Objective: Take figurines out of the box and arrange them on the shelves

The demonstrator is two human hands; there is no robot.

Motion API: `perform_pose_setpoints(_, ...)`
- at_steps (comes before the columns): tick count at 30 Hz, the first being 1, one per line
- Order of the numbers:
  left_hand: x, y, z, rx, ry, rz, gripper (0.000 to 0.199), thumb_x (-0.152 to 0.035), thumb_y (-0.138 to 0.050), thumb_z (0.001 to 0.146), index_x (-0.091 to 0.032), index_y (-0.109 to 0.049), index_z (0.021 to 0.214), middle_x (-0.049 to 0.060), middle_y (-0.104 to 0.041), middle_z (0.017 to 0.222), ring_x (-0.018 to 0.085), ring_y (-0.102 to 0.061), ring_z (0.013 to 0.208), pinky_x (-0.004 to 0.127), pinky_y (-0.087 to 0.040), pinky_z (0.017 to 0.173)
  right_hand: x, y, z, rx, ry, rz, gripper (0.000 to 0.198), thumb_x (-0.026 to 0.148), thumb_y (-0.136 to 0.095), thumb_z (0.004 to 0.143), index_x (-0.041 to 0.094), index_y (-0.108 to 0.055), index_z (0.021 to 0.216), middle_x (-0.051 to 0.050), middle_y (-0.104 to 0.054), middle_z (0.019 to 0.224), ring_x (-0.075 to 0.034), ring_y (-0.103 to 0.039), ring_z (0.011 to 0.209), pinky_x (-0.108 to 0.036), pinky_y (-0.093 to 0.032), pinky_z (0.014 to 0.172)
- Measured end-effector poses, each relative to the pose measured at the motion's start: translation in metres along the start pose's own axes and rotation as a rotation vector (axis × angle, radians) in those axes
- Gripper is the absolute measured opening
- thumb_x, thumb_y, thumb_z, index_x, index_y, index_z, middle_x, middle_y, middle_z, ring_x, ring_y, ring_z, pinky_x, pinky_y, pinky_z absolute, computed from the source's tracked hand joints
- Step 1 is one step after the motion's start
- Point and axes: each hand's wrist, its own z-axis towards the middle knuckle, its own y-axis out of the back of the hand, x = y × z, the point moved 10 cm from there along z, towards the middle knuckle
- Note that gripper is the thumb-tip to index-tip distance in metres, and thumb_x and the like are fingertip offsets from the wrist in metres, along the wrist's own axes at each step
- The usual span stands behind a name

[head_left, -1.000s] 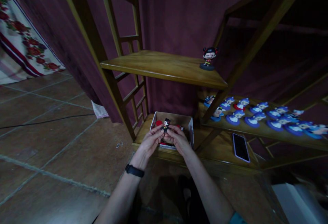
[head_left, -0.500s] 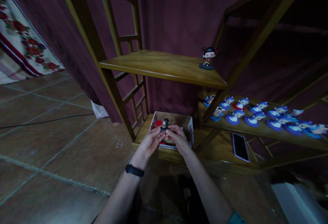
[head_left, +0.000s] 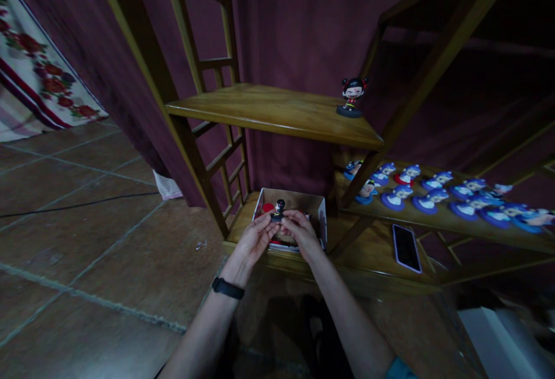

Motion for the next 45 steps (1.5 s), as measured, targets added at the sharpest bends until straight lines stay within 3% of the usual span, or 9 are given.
perform_pose_setpoints(6,-0.005,0.003,0.000,-0.057,-0.069,0.105,0.039,-0.012,-0.068,0.068,-0.013,-0.062,0.107,0.010,-0.065,0.105,0.012,-0.062,0.081,0.021,-0.049,0.074,0.006,0.004,0.000,-0.051,0.057,-0.046,0.032,0.036,-0.067,0.066,0.022,-0.062,0.095,-0.003,-0.062,0.099,-0.014,-0.059,0.079,-0.024,-0.048,0.064)
perform_pose_setpoints(9,-0.006,0.006,0.000,-0.107,-0.106,0.172,0.046,-0.013,-0.071,0.064,-0.015,-0.062,0.108,0.010,-0.063,0.109,0.012,-0.062,0.081,0.023,-0.049,0.073,0.012,0.005,0.000,-0.078,0.088,-0.089,0.033,0.037,-0.066,0.067,0.021,-0.063,0.095,-0.003,-0.064,0.098,-0.016,-0.058,0.085,-0.026,-0.048,0.069)
perform_pose_setpoints(15,-0.009,0.007,-0.002,-0.134,-0.167,0.337,0.057,-0.023,-0.075,0.059,-0.015,-0.060,0.114,0.007,-0.068,0.088,0.013,-0.061,0.068,0.024,-0.048,0.060,0.025,0.005,-0.001,-0.088,0.153,-0.093,0.047,0.038,-0.067,0.066,0.022,-0.059,0.110,-0.003,-0.065,0.101,-0.018,-0.059,0.090,-0.030,-0.047,0.077)
perform_pose_setpoints(20,-0.011,0.006,-0.004,-0.157,-0.176,0.429,0.061,-0.025,-0.077,0.056,-0.013,-0.060,0.113,0.005,-0.067,0.075,0.011,-0.058,0.060,0.021,-0.044,0.053,0.024,0.009,0.001,-0.105,0.145,-0.105,0.045,0.038,-0.066,0.066,0.021,-0.060,0.108,-0.004,-0.066,0.101,-0.018,-0.059,0.087,-0.030,-0.048,0.074)
perform_pose_setpoints(25,-0.012,0.004,-0.004,-0.142,-0.202,0.427,0.055,-0.024,-0.075,0.059,-0.014,-0.061,0.111,0.005,-0.068,0.079,0.012,-0.059,0.066,0.022,-0.045,0.059,0.024,0.012,0.005,-0.097,0.162,-0.143,0.041,0.037,-0.067,0.066,0.023,-0.062,0.104,-0.002,-0.066,0.098,-0.018,-0.060,0.087,-0.031,-0.049,0.076)
perform_pose_setpoints(45,-0.006,0.006,-0.004,-0.165,-0.141,0.293,0.050,-0.020,-0.076,0.057,-0.012,-0.064,0.104,0.008,-0.069,0.080,0.012,-0.060,0.064,0.022,-0.045,0.058,0.029,0.010,0.005,-0.083,0.203,-0.189,0.041,0.036,-0.067,0.066,0.023,-0.062,0.105,-0.002,-0.066,0.102,-0.019,-0.058,0.095,-0.033,-0.046,0.084)
